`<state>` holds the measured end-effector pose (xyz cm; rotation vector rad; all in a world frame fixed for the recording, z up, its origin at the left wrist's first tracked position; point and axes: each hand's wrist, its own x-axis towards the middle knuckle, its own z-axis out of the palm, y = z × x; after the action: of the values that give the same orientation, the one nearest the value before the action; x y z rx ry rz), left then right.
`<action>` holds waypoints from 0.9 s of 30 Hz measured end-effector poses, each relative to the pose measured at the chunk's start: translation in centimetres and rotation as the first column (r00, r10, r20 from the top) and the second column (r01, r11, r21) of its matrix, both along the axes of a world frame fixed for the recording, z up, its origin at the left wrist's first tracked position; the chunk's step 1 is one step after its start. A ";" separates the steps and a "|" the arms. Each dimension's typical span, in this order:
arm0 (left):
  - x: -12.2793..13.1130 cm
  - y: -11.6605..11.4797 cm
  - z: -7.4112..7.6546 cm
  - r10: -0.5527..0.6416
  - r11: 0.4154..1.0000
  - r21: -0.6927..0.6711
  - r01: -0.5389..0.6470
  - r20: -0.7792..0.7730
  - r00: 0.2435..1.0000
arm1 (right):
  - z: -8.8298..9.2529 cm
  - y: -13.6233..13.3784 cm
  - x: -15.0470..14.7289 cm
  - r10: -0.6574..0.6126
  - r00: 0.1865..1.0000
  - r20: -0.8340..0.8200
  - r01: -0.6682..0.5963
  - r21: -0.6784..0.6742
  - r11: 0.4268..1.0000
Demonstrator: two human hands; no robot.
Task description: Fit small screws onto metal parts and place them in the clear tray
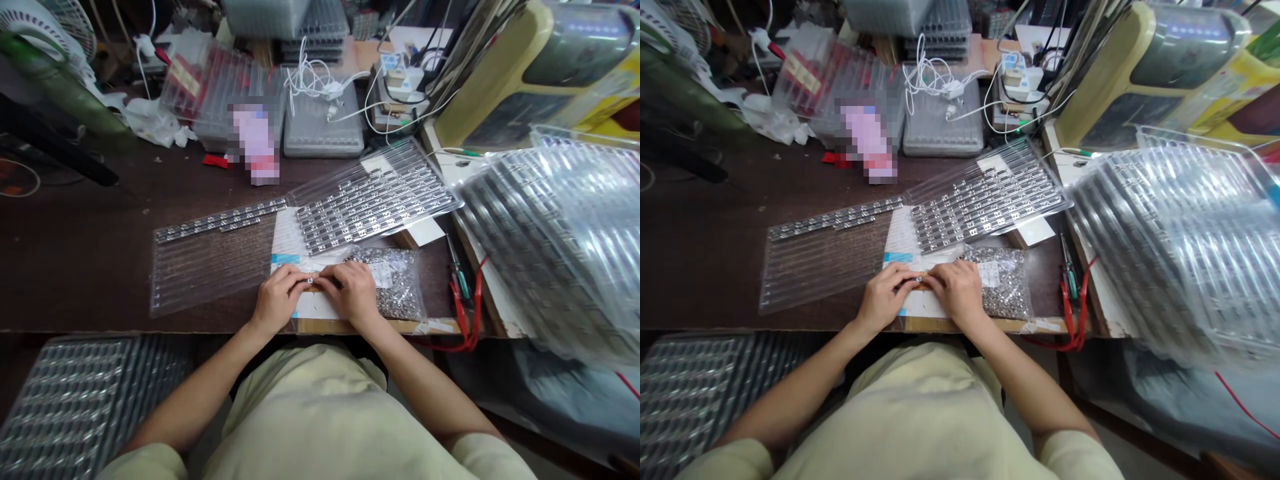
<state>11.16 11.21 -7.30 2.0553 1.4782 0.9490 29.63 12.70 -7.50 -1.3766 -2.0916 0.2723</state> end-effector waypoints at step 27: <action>1.7 0.9 0.5 -0.115 0.992 0.043 0.120 -0.102 0.988 | 0.0 -1.0 2.0 -0.064 0.978 0.198 0.043 0.112 0.993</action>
<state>12.85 12.15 -6.81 2.2279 1.3768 0.8561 31.63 11.72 -7.52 -1.4439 -2.1925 -0.0031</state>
